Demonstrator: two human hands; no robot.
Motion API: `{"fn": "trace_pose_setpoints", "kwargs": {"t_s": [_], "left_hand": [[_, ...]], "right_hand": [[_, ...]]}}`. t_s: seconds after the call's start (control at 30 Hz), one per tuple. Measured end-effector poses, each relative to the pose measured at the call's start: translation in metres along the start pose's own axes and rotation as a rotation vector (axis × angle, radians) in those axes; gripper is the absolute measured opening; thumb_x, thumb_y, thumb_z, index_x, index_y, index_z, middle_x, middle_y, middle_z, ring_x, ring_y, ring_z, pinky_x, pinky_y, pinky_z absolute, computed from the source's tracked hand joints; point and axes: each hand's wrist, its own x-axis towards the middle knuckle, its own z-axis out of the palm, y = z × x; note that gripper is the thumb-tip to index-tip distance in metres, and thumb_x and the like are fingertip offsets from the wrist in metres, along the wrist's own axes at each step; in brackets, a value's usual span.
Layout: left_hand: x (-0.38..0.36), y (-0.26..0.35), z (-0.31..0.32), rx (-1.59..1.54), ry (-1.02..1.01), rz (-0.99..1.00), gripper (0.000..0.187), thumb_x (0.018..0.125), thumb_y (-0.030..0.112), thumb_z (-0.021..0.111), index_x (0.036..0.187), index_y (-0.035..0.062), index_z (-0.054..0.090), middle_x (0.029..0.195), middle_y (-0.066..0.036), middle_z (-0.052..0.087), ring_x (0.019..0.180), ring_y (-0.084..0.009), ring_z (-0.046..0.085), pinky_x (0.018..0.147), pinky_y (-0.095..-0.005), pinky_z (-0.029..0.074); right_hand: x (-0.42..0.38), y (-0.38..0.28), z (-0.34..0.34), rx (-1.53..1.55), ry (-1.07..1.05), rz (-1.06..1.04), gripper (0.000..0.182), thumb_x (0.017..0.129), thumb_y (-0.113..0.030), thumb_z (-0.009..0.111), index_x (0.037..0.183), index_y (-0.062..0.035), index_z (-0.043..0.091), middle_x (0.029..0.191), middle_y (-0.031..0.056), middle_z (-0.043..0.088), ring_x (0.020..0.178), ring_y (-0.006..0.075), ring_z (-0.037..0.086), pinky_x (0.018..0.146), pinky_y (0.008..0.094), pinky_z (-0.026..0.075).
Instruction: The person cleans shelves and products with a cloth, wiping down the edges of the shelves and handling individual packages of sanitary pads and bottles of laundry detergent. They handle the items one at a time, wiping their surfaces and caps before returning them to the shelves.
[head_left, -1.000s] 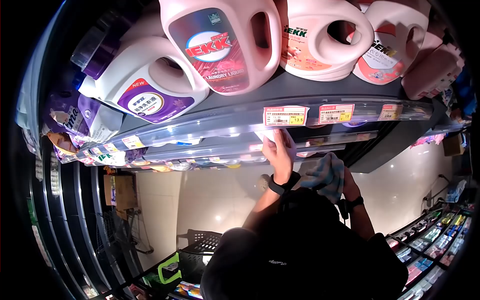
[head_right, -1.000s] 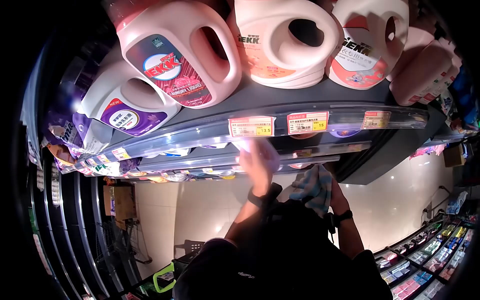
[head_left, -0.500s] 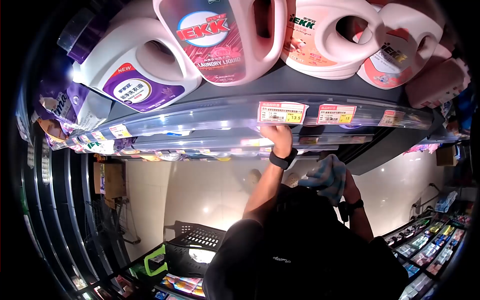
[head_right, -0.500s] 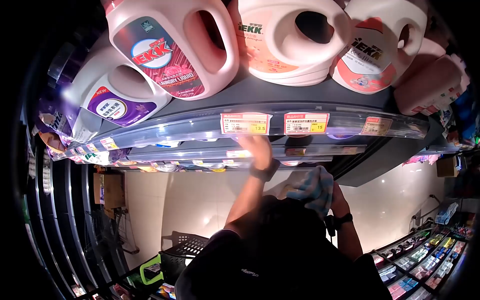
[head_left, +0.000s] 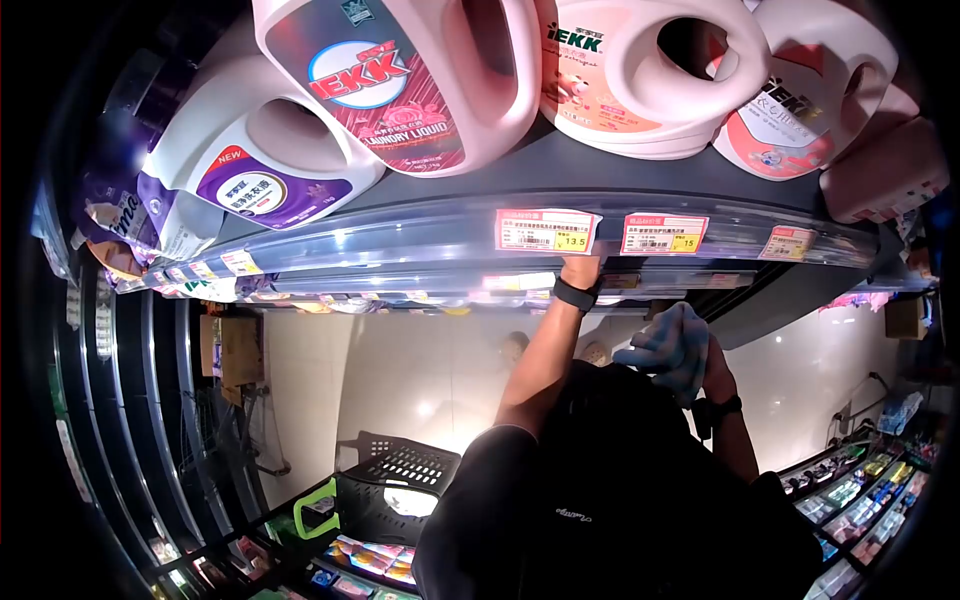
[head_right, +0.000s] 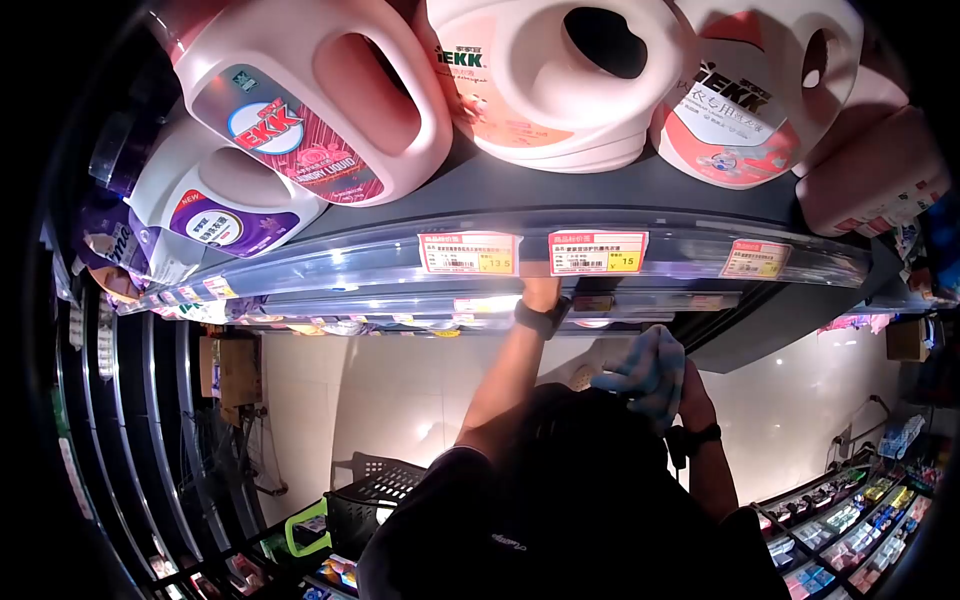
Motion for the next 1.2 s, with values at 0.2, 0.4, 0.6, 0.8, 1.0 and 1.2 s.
{"fn": "trace_pose_setpoints", "kwargs": {"t_s": [0.2, 0.4, 0.6, 0.8, 1.0, 1.2], "left_hand": [[0.012, 0.043, 0.007, 0.268, 0.111, 0.1, 0.012, 0.083, 0.006, 0.066, 0.095, 0.005, 0.066, 0.09, -0.009, 0.066, 0.082, -0.0243, 0.061, 0.072, -0.0375, 0.048], [-0.009, -0.02, 0.033, -0.112, 0.146, -0.05, 0.019, 0.081, 0.016, 0.068, 0.099, 0.0094, 0.068, 0.092, -0.01, 0.067, 0.086, -0.0292, 0.064, 0.077, -0.0411, 0.049], [-0.006, 0.009, -0.003, 0.564, 0.045, 0.357, 0.02, 0.078, 0.006, 0.068, 0.098, 0.0073, 0.067, 0.092, -0.011, 0.069, 0.084, -0.0299, 0.066, 0.072, -0.039, 0.052], [-0.017, -0.024, 0.009, 0.398, -0.056, 0.012, 0.026, 0.078, 0.015, 0.066, 0.104, 0.0098, 0.066, 0.095, -0.012, 0.066, 0.093, -0.0387, 0.061, 0.083, -0.0495, 0.047], [-0.009, 0.005, 0.004, 0.395, -0.014, -0.007, 0.016, 0.08, 0.014, 0.063, 0.094, 0.0064, 0.066, 0.089, -0.015, 0.065, 0.085, -0.0382, 0.061, 0.075, -0.0464, 0.047], [-0.012, 0.071, -0.037, 0.283, -0.064, -0.13, 0.022, 0.092, 0.016, 0.059, 0.104, -0.0026, 0.06, 0.097, -0.023, 0.063, 0.084, -0.0473, 0.057, 0.074, -0.0473, 0.048]], "right_hand": [[0.004, 0.0, 0.007, 0.027, -0.058, -0.004, 0.044, 0.101, -0.033, 0.044, 0.134, -0.0044, 0.044, 0.131, 0.0077, 0.053, 0.119, 0.0197, 0.052, 0.104, 0.0349, 0.041], [0.005, -0.006, 0.003, 0.055, -0.081, -0.014, 0.044, 0.101, -0.032, 0.044, 0.135, -0.005, 0.043, 0.133, 0.0077, 0.052, 0.12, 0.0197, 0.051, 0.104, 0.0351, 0.04], [0.003, -0.008, 0.003, 0.091, -0.099, -0.035, 0.044, 0.101, -0.032, 0.044, 0.136, -0.0057, 0.042, 0.134, 0.0078, 0.051, 0.121, 0.0197, 0.051, 0.105, 0.0353, 0.04], [0.0, -0.009, 0.002, 0.117, -0.13, -0.051, 0.044, 0.101, -0.031, 0.044, 0.137, -0.0064, 0.04, 0.136, 0.0078, 0.05, 0.121, 0.0197, 0.05, 0.105, 0.0354, 0.039], [0.006, -0.011, 0.008, 0.148, -0.215, -0.064, 0.045, 0.1, -0.03, 0.044, 0.138, -0.0071, 0.039, 0.137, 0.0079, 0.049, 0.122, 0.0197, 0.049, 0.105, 0.0356, 0.039], [0.025, -0.013, 0.036, 0.208, -0.456, -0.021, 0.045, 0.1, -0.029, 0.044, 0.139, -0.0078, 0.038, 0.139, 0.008, 0.048, 0.123, 0.0197, 0.049, 0.106, 0.0357, 0.039]]}}
